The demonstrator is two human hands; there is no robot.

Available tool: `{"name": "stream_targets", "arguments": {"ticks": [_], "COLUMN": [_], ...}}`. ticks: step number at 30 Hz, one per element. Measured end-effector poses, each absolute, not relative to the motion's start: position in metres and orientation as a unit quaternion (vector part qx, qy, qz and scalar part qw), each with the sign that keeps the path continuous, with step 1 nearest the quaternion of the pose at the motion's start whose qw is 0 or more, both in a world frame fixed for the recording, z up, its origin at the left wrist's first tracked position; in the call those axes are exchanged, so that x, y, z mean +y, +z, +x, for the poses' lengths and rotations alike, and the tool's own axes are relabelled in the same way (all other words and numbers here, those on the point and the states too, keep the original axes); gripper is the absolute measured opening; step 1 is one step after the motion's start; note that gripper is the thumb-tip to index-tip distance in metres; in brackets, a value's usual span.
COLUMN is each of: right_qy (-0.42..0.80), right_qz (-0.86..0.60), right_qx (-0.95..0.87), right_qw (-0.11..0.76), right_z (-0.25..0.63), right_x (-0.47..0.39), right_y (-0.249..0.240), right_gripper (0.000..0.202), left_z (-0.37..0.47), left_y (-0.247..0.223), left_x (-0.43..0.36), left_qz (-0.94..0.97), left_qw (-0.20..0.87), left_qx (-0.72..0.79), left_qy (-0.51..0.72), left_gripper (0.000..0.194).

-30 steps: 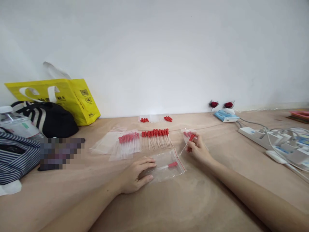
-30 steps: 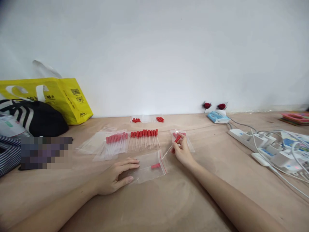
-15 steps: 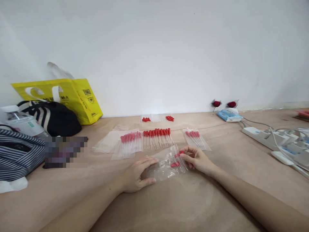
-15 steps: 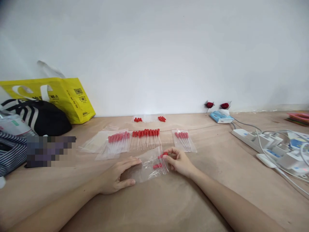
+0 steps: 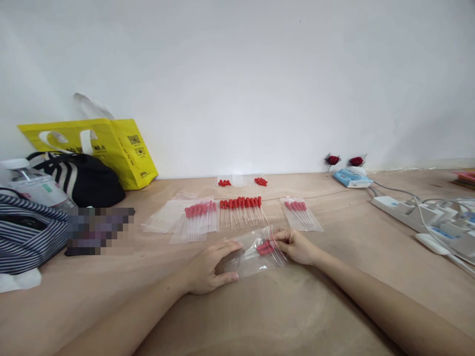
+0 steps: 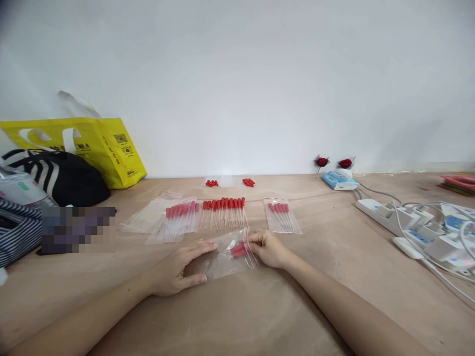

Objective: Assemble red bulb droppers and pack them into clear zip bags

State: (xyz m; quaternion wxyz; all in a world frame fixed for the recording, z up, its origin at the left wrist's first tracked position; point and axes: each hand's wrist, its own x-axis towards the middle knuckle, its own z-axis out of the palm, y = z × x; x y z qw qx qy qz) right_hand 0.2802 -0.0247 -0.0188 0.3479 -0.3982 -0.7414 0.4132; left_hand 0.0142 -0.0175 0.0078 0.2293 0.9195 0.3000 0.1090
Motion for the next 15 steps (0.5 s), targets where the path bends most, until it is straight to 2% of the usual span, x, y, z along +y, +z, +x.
{"name": "stream_targets", "arguments": {"ticks": [5, 10, 15], "right_qy": [0.465, 0.391, 0.327], "right_qz": [-0.440, -0.550, -0.607], "right_qx": [-0.667, -0.587, -0.551], "right_qw": [0.380, 0.447, 0.470], "right_z": [0.278, 0.288, 0.286], "right_x": [-0.026, -0.006, 0.041], "right_y": [-0.024, -0.017, -0.011], "right_gripper": [0.021, 0.012, 0.010], "left_z": [0.015, 0.016, 0.016], "left_y": [0.009, 0.011, 0.010], "left_x": [-0.018, -0.018, -0.016], "left_qz": [0.918, 0.920, 0.927], "left_qw": [0.238, 0.235, 0.229], "left_qx": [0.296, 0.290, 0.278], "left_qy": [0.114, 0.117, 0.107], "left_gripper": [0.054, 0.052, 0.052]}}
